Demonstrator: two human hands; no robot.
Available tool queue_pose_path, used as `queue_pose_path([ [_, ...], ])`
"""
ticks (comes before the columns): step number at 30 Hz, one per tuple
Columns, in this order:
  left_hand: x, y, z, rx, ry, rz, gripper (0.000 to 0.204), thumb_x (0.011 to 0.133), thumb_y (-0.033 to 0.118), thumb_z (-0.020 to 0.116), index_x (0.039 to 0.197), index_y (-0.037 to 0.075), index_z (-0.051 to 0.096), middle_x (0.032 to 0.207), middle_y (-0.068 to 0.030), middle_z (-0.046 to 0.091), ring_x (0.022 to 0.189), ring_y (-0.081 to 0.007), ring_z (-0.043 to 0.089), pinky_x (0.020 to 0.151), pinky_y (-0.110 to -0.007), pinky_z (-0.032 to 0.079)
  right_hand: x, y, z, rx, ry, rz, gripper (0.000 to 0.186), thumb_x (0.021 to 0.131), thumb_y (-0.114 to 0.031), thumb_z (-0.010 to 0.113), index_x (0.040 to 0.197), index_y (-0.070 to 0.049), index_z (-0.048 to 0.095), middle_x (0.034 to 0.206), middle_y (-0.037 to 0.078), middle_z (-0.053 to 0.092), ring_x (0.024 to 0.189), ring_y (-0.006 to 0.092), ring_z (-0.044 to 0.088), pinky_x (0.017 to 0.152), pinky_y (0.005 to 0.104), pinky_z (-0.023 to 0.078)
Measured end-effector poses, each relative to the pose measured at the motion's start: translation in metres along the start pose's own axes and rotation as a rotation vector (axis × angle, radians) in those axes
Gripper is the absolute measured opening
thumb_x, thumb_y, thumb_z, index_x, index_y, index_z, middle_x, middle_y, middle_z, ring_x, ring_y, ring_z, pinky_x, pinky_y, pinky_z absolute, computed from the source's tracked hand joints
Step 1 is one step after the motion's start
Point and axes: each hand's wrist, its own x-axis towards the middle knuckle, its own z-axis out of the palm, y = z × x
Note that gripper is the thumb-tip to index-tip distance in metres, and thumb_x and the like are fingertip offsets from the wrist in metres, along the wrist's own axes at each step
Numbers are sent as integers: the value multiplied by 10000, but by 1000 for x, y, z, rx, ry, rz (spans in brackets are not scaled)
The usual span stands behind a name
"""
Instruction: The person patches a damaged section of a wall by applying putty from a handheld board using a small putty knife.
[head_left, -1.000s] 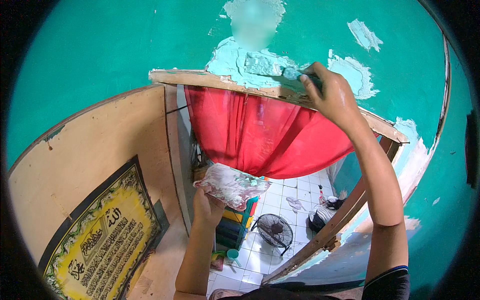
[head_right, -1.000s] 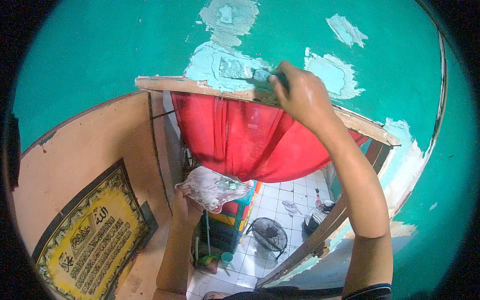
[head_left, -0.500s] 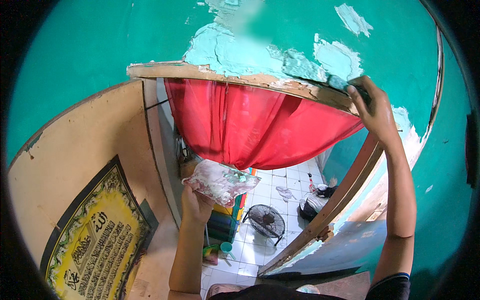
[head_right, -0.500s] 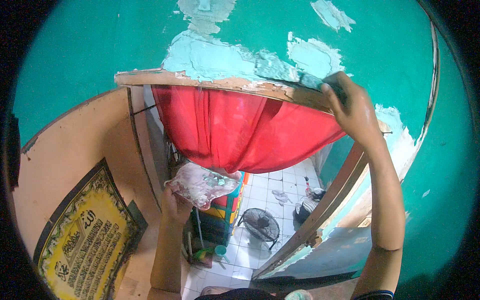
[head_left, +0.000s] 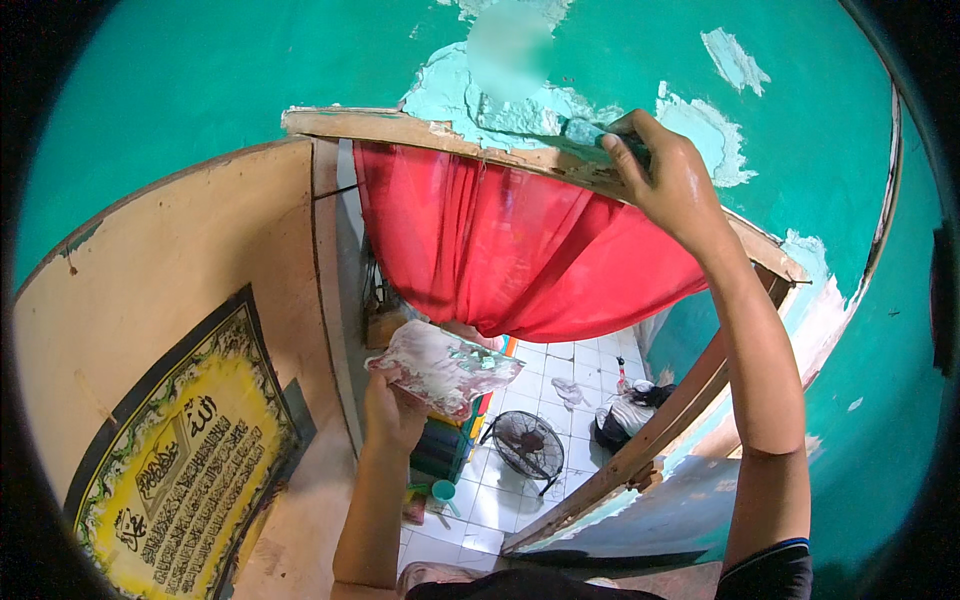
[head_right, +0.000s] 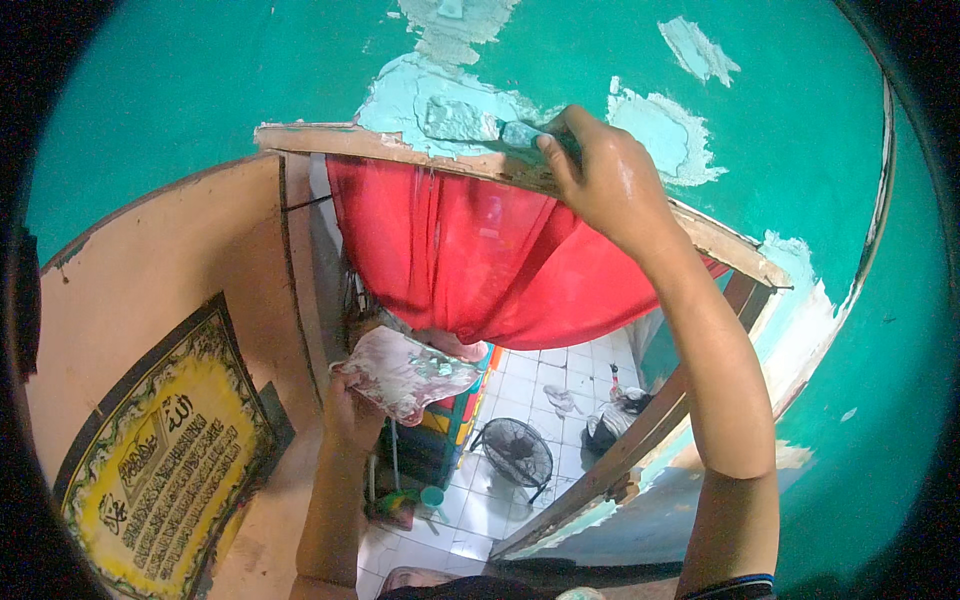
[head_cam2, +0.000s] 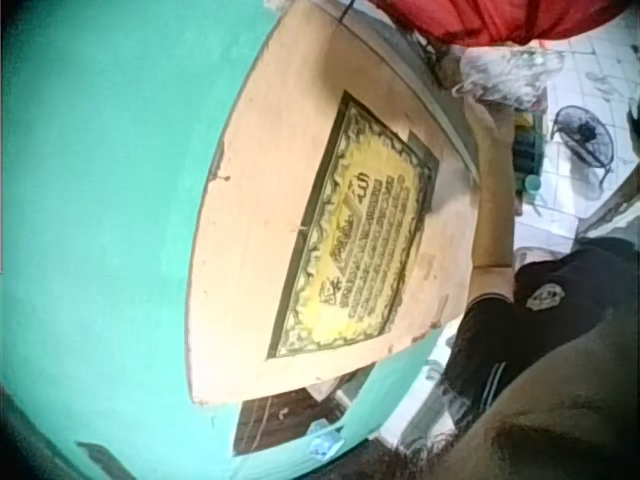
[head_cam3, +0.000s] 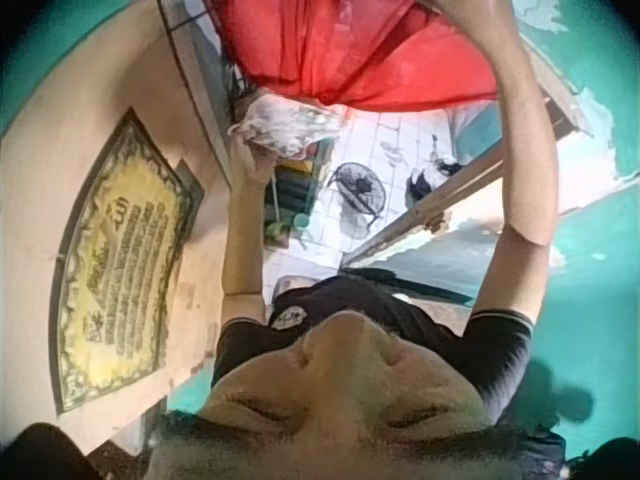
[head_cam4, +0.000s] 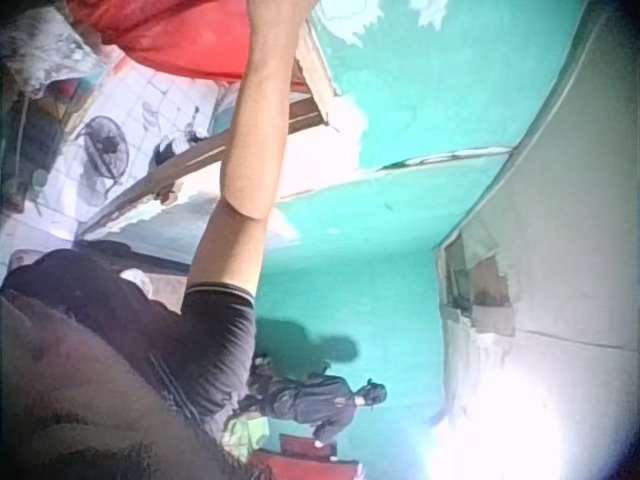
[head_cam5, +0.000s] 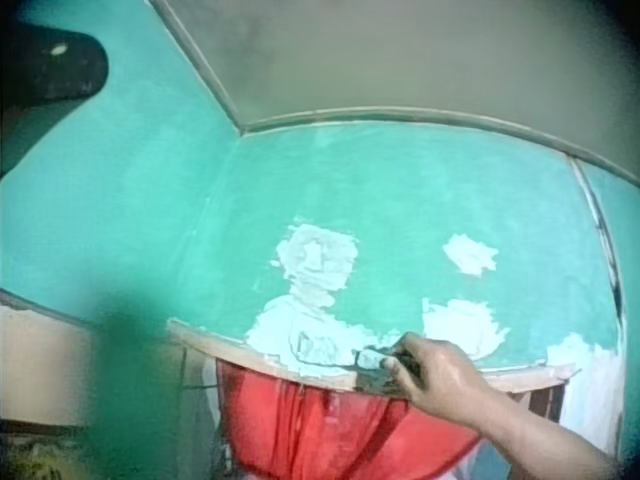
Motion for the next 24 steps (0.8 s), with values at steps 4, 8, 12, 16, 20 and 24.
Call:
queue_pose_path([
  [4, -5, 9, -12, 7, 71, 1, 409, 898, 157, 462, 1278, 22, 533, 1238, -115, 638, 1140, -271, 634, 984, -443, 533, -7, 7, -5, -21, -34, 67, 267, 964, -269, 613, 969, -2, 594, 857, 270, 665, 805, 470, 630, 678, 509, 487],
  [8, -5, 11, -7, 6, 9, 19, 395, 911, 155, 451, 1273, 20, 536, 1241, -117, 638, 1131, -268, 638, 977, -441, 536, -31, 34, -37, -75, -10, 40, 246, 987, -245, 596, 994, 0, 606, 880, 257, 675, 803, 431, 655, 708, 458, 505],
  [12, -4, 12, -5, -10, 19, 16, 383, 916, 156, 443, 1261, 22, 541, 1237, -117, 637, 1126, -267, 640, 972, -443, 538, -49, 22, -61, 4, -27, 161, 216, 997, -210, 598, 1017, 4, 619, 880, 223, 675, 788, 351, 661, 735, 395, 508],
  [16, 1, 5, -14, -50, 11, 22, 390, 909, 149, 438, 1265, 21, 533, 1231, -117, 636, 1137, -269, 633, 979, -450, 531, -46, 2, -48, 46, -4, 93, 202, 984, -205, 620, 1002, -4, 631, 862, 224, 671, 763, 363, 660, 703, 396, 508],
  [20, 3, 1, -23, -91, 12, 11, 399, 902, 143, 440, 1271, 15, 522, 1226, -119, 635, 1131, -273, 635, 988, -454, 530, -26, -27, -14, 42, -18, 29, 208, 959, -221, 637, 982, -15, 639, 803, 248, 658, 725, 435, 641, 637, 458, 496],
  [24, -3, 3, -24, -20, 76, 20, 408, 895, 142, 456, 1276, 9, 517, 1233, -121, 631, 1125, -272, 639, 991, -447, 533, -12, -34, 2, -20, -32, -17, 209, 928, -208, 651, 931, -1, 620, 772, 252, 654, 722, 454, 632, 630, 492, 490],
])
